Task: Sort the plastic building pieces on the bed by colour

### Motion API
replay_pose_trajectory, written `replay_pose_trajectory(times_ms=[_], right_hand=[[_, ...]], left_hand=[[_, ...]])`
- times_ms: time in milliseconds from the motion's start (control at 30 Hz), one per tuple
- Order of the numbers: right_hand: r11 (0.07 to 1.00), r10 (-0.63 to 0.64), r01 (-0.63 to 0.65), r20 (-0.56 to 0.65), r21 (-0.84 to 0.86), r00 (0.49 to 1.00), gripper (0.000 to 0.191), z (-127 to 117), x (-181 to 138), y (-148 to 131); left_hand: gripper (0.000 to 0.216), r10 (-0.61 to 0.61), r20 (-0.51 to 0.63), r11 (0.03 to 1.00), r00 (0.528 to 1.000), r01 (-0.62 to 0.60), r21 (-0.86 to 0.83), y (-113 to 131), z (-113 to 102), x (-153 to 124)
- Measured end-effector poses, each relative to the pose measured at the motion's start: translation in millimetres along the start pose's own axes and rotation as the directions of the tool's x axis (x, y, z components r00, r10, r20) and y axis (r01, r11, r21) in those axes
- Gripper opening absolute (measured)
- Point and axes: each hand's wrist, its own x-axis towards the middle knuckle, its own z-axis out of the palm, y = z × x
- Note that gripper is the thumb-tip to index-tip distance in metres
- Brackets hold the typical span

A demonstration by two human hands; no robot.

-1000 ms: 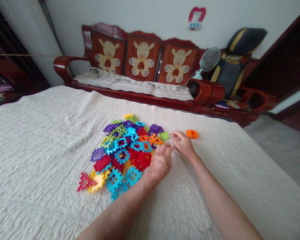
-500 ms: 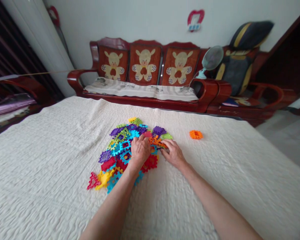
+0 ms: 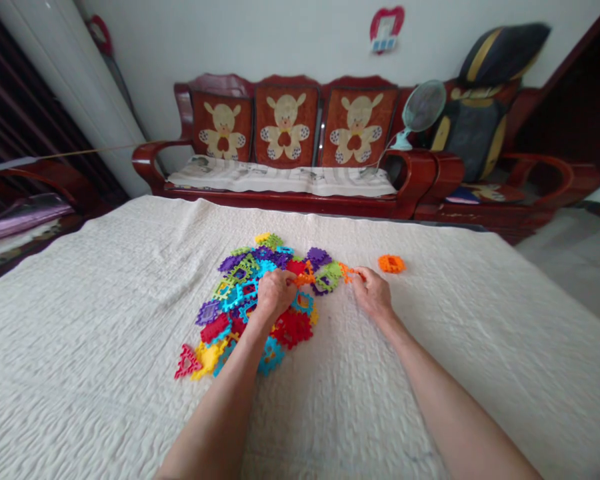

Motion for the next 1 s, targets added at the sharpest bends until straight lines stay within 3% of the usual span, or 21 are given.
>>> replay_pose_trajectory(times_ms=[67, 167, 267, 400, 600, 833, 1000], right_hand=[[0.997, 0.013, -0.016, -0.051, -0.073, 0.999, 0.027, -6.1, 3.4, 1.7], [0.986, -0.140, 0.126, -0.139, -0.105, 0.980, 0.035, -9.0, 1.0, -20.6], [0.940, -0.339, 0.337, 0.053, 0.049, 0.939, 0.028, -3.0, -11.1, -57.7], [0.893, -0.449, 0.430, 0.317, 0.132, 0.835, 0.023, 8.6, -28.9, -85.8], [0.840, -0.542, 0.473, 0.382, 0.266, 0.748, 0.016, 10.5, -33.3, -83.7], [0.820, -0.568, 0.479, 0.343, 0.314, 0.748, 0.012, 9.7, -33.0, -86.4], [0.849, -0.521, 0.451, 0.293, 0.275, 0.802, 0.012, 6.2, -32.1, -85.2]], left_hand=[[0.036, -0.008, 0.016, 1.000, 1.000, 0.008, -0.006, 0.1, -3.5, 0.8], [0.038, -0.041, -0.011, 0.999, 0.999, 0.041, -0.005, -1.0, -10.8, 0.7], [0.038, -0.086, -0.010, 0.996, 0.996, 0.086, -0.035, -2.5, -22.2, -0.8], [0.036, -0.117, 0.008, 0.993, 0.993, 0.117, -0.030, -3.1, -36.9, -4.2], [0.033, -0.140, 0.050, 0.990, 0.989, 0.139, 0.008, -6.6, -44.1, -5.4], [0.034, -0.119, 0.069, 0.989, 0.990, 0.113, 0.090, 1.0, -37.7, -6.9], [0.037, 0.034, -0.041, 0.996, 0.999, -0.037, -0.085, 4.2, -23.0, -3.4]])
